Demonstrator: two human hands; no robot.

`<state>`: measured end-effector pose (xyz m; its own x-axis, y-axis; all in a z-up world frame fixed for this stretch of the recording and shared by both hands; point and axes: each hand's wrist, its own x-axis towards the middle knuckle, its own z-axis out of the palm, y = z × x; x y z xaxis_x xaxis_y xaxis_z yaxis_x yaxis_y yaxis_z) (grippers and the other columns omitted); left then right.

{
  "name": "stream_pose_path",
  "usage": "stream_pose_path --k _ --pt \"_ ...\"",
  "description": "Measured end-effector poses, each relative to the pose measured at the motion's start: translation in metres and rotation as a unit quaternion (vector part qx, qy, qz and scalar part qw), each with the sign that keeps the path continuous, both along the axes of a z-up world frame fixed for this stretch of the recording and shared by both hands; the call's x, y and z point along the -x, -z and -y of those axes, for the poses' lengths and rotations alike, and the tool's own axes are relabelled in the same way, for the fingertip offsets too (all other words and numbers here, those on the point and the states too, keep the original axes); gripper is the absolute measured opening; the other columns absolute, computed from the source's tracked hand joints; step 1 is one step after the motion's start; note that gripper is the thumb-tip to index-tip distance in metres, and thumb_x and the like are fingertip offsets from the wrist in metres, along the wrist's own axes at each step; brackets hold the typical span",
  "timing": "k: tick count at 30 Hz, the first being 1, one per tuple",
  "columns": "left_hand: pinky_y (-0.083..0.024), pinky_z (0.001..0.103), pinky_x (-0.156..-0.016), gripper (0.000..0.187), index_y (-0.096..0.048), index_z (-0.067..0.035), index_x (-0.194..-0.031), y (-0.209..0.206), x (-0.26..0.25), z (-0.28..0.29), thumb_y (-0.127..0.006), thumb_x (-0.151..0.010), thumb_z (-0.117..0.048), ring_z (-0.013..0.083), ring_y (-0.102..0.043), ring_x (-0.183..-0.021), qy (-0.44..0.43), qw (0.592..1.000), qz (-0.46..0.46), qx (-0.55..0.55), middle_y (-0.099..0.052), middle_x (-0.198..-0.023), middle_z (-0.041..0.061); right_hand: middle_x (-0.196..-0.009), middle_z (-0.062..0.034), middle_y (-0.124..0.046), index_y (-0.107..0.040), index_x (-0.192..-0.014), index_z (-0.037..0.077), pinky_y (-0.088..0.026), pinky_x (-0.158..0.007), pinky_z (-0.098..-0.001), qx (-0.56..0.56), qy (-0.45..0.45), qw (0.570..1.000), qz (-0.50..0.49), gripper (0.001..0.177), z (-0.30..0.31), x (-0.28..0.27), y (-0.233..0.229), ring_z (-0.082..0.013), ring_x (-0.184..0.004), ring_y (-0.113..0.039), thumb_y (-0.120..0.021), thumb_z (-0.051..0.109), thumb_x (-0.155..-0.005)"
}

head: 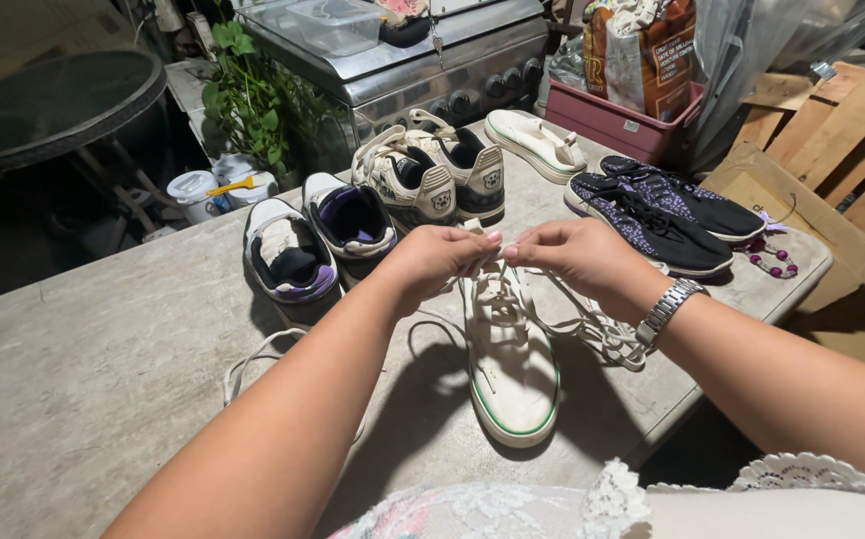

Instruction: The person removes a shoelace from a white sneaker and then re-laces it by threading the lace through the eyelets and tying a knot. The person handles one shoe at a time on a table with other shoes nearby.

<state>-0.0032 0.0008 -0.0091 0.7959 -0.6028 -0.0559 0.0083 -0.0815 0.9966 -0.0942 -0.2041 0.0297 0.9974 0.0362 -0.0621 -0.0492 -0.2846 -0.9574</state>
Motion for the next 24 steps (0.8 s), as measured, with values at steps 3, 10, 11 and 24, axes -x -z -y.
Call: stream_pose_path --k 3,10,11,24 --pt "-0.037 0.030 -0.063 0.037 -0.079 -0.007 -0.088 -0.004 0.005 -0.006 -0.077 -0.090 -0.045 0.0120 -0.048 -0.070 -0.044 0.997 -0.015 -0.068 -0.062 -0.079 0.000 -0.100 -0.0040 -0.079 -0.082 -0.102 0.000 -0.049 -0.087 -0.0258 0.020 -0.007 0.999 0.030 0.030 0.003 0.004 0.001 -0.0091 -0.096 -0.066 -0.076 0.026 -0.087" --pt "-0.049 0.029 -0.066 0.033 -0.081 -0.014 -0.094 -0.014 0.007 -0.020 -0.077 -0.083 -0.044 0.0068 -0.066 -0.077 -0.093 0.989 -0.006 -0.110 -0.077 -0.087 -0.003 -0.101 -0.0059 -0.080 -0.081 -0.102 0.000 -0.050 -0.090 -0.0260 0.035 0.038 0.999 0.016 0.028 0.025 0.006 0.007 -0.0110 -0.098 -0.070 -0.076 0.022 -0.085" --pt "-0.048 0.029 -0.064 0.033 -0.081 -0.013 -0.095 -0.014 0.007 -0.021 -0.077 -0.083 -0.044 0.0074 -0.067 -0.077 -0.095 0.989 -0.002 -0.113 -0.078 -0.088 -0.003 -0.102 -0.0061 -0.080 -0.081 -0.102 0.000 -0.050 -0.091 -0.0260 0.026 0.037 0.999 0.014 0.028 0.028 0.006 0.009 -0.0108 -0.099 -0.070 -0.075 0.022 -0.086" --pt "-0.047 0.026 -0.063 0.030 -0.080 -0.013 -0.100 -0.001 0.005 -0.035 -0.074 -0.089 -0.041 0.0062 -0.054 -0.064 -0.112 0.986 -0.020 -0.123 -0.078 -0.084 -0.002 -0.098 -0.0033 -0.078 -0.081 -0.099 0.002 -0.046 -0.081 -0.0247 0.052 0.086 0.995 -0.014 0.027 0.048 0.006 0.025 -0.0071 -0.092 -0.065 -0.072 0.024 -0.086"
